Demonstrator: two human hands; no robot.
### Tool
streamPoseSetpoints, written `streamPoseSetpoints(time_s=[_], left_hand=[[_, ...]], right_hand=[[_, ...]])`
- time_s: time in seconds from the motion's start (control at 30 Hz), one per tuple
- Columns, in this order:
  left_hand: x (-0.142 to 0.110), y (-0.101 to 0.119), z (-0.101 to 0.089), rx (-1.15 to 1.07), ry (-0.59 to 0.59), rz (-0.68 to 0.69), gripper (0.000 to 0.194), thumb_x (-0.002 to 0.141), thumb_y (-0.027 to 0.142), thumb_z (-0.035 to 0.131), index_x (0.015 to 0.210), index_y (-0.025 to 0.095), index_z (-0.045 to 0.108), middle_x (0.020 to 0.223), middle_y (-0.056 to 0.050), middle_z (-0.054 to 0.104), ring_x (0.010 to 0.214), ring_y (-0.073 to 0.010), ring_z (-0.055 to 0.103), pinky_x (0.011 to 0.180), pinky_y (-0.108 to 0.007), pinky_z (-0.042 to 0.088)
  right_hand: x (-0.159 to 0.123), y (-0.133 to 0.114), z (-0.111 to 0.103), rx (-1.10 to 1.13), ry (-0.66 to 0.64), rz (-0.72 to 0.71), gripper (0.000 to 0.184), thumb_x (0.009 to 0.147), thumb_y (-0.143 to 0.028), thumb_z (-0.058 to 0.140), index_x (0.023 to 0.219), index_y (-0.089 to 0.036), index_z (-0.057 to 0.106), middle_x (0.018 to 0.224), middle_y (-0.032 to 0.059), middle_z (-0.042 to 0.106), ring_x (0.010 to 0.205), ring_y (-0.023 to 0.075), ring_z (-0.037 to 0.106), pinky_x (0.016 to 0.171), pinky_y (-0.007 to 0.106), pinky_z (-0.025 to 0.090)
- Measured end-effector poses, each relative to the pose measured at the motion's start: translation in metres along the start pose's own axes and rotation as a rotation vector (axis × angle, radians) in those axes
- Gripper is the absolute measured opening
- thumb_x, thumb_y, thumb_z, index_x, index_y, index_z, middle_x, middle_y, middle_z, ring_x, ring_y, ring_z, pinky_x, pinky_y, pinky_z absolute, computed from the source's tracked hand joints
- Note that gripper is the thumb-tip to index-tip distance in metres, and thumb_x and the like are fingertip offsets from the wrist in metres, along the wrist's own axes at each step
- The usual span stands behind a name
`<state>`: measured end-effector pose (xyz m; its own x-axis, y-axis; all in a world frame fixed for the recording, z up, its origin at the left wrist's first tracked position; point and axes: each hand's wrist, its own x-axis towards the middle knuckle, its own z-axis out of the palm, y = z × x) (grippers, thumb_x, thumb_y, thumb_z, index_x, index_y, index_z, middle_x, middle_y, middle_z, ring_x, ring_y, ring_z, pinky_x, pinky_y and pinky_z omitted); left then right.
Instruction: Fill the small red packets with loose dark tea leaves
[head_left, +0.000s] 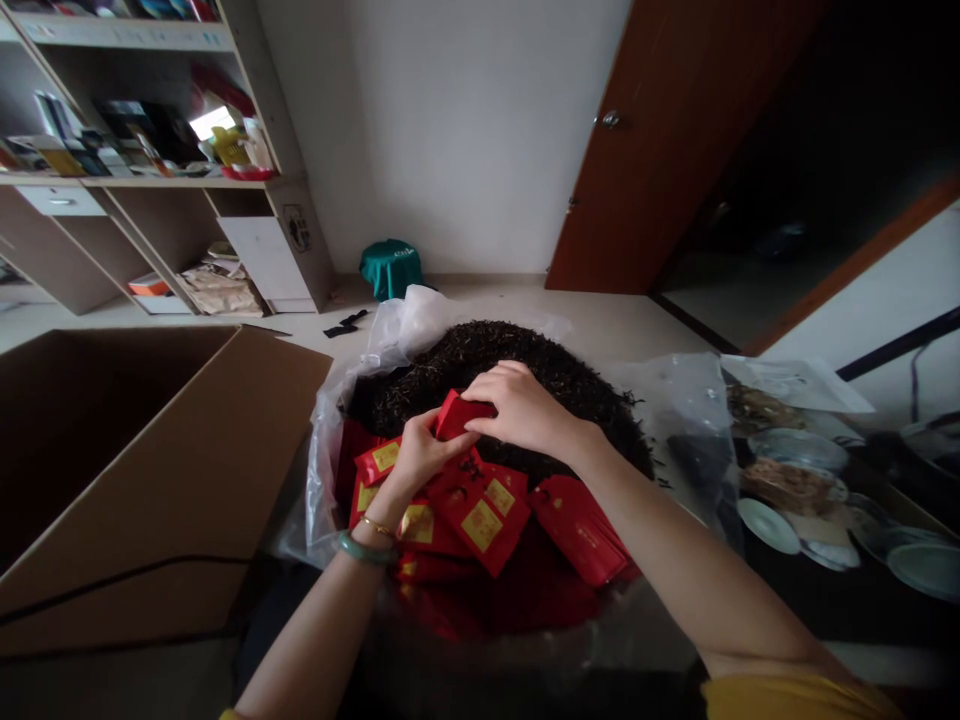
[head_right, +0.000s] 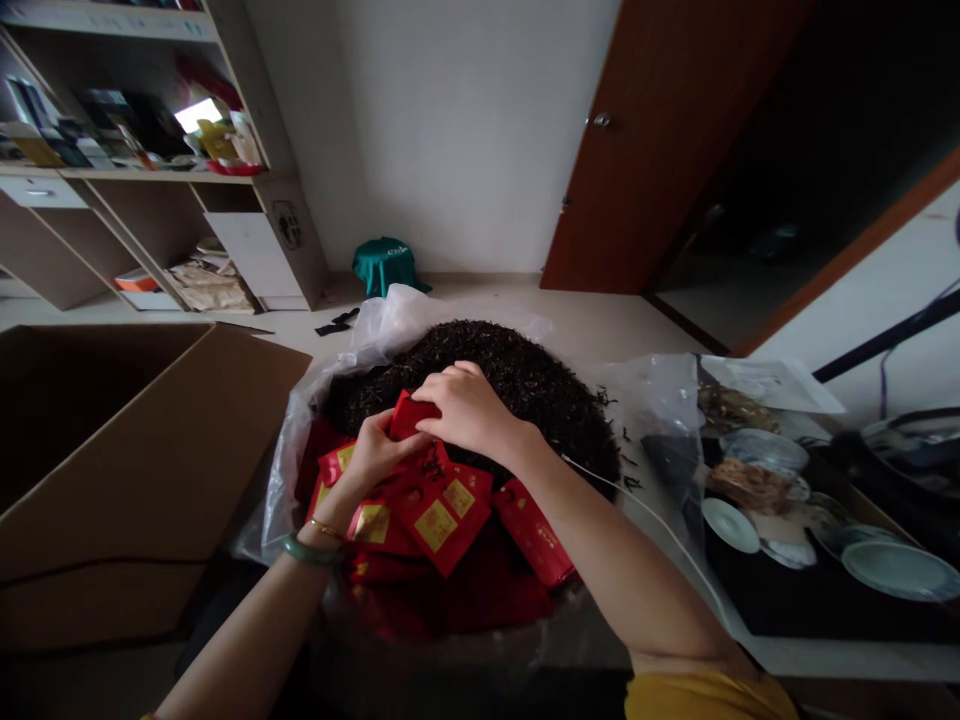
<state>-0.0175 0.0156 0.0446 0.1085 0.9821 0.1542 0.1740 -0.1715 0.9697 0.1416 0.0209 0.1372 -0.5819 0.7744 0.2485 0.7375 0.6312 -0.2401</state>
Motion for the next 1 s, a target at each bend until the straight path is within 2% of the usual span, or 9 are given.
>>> streamPoseSetpoints(time_s=[0.17,0.3,0.4,0.5,0.57,0.7,0.83,0.9,1.0], left_hand=[[-0.004,0.004,0.001,-0.089,-0.062,-0.076,0.042,0.055,0.046,0.078,0.074,0.011,0.066,0.058,0.004,0.054,0.052,-0.0079,0.043,0.047,-0.019,0.035],[-0.004,0.007,0.002,-0.152,-0.049,-0.089,0.041,0.053,0.046,0.078,0.070,0.011,0.064,0.055,0.004,0.051,0.050,-0.0069,0.041,0.047,-0.019,0.035],[-0.002,0.007,0.002,-0.173,-0.021,-0.092,0.041,0.052,0.047,0.078,0.065,0.011,0.061,0.054,0.004,0.051,0.050,-0.0069,0.041,0.047,-0.019,0.035],[0.000,0.007,0.001,-0.161,0.017,-0.072,0.042,0.051,0.048,0.078,0.065,0.012,0.062,0.054,0.004,0.052,0.050,-0.0076,0.042,0.047,-0.020,0.035],[-0.001,0.008,0.001,-0.154,0.023,-0.063,0.043,0.051,0.048,0.079,0.066,0.012,0.064,0.055,0.003,0.054,0.051,-0.0082,0.043,0.048,-0.020,0.036],[-0.002,0.009,0.001,-0.193,-0.006,-0.099,0.046,0.049,0.050,0.080,0.070,0.011,0.066,0.057,0.002,0.057,0.051,-0.0090,0.046,0.048,-0.021,0.039],[-0.001,0.008,0.002,-0.236,0.010,-0.106,0.048,0.049,0.051,0.081,0.072,0.011,0.067,0.057,0.002,0.059,0.051,-0.0091,0.048,0.049,-0.021,0.039],[-0.001,0.006,0.002,-0.251,0.022,-0.093,0.049,0.050,0.052,0.081,0.074,0.011,0.068,0.059,0.002,0.060,0.052,-0.0098,0.049,0.051,-0.022,0.041],[-0.001,0.005,0.002,-0.281,0.020,-0.085,0.051,0.052,0.055,0.080,0.077,0.012,0.069,0.063,0.000,0.064,0.055,-0.0117,0.053,0.054,-0.024,0.044]], right_hand=[[0.003,0.004,0.007,0.006,-0.134,0.003,0.021,0.077,-0.029,0.073,0.062,-0.017,0.065,0.068,0.0013,0.064,0.074,0.0167,0.057,0.083,0.034,0.040],[0.002,0.001,0.006,-0.029,-0.030,-0.012,0.021,0.076,-0.030,0.075,0.063,-0.016,0.067,0.075,0.0043,0.063,0.078,0.0178,0.056,0.078,0.032,0.042],[0.000,0.000,0.005,0.000,0.077,-0.077,0.014,0.075,-0.027,0.076,0.069,-0.015,0.070,0.091,0.0069,0.066,0.086,0.0186,0.059,0.087,0.036,0.043],[0.000,0.002,0.007,0.034,0.071,-0.130,0.007,0.078,-0.024,0.073,0.077,-0.018,0.070,0.091,0.0046,0.070,0.094,0.0194,0.062,0.103,0.045,0.034],[0.001,0.003,0.009,0.051,0.051,-0.117,0.004,0.081,-0.022,0.070,0.081,-0.019,0.069,0.088,0.0034,0.072,0.094,0.0191,0.064,0.108,0.048,0.029],[0.003,0.001,0.014,0.134,0.090,-0.020,0.008,0.084,-0.017,0.065,0.091,-0.019,0.065,0.085,0.0015,0.073,0.081,0.0160,0.066,0.108,0.047,0.031],[0.000,-0.001,0.012,0.211,0.203,0.009,0.009,0.080,-0.015,0.068,0.085,-0.020,0.062,0.078,-0.0006,0.068,0.079,0.0164,0.064,0.097,0.042,0.043],[-0.003,0.001,0.011,0.259,0.307,0.019,0.017,0.076,-0.016,0.072,0.090,-0.019,0.063,0.088,0.0026,0.067,0.084,0.0174,0.063,0.087,0.036,0.048],[-0.007,0.006,0.015,0.390,0.367,0.097,0.033,0.072,-0.022,0.077,0.102,-0.018,0.065,0.094,0.0044,0.064,0.074,0.0142,0.060,0.070,0.028,0.050]])
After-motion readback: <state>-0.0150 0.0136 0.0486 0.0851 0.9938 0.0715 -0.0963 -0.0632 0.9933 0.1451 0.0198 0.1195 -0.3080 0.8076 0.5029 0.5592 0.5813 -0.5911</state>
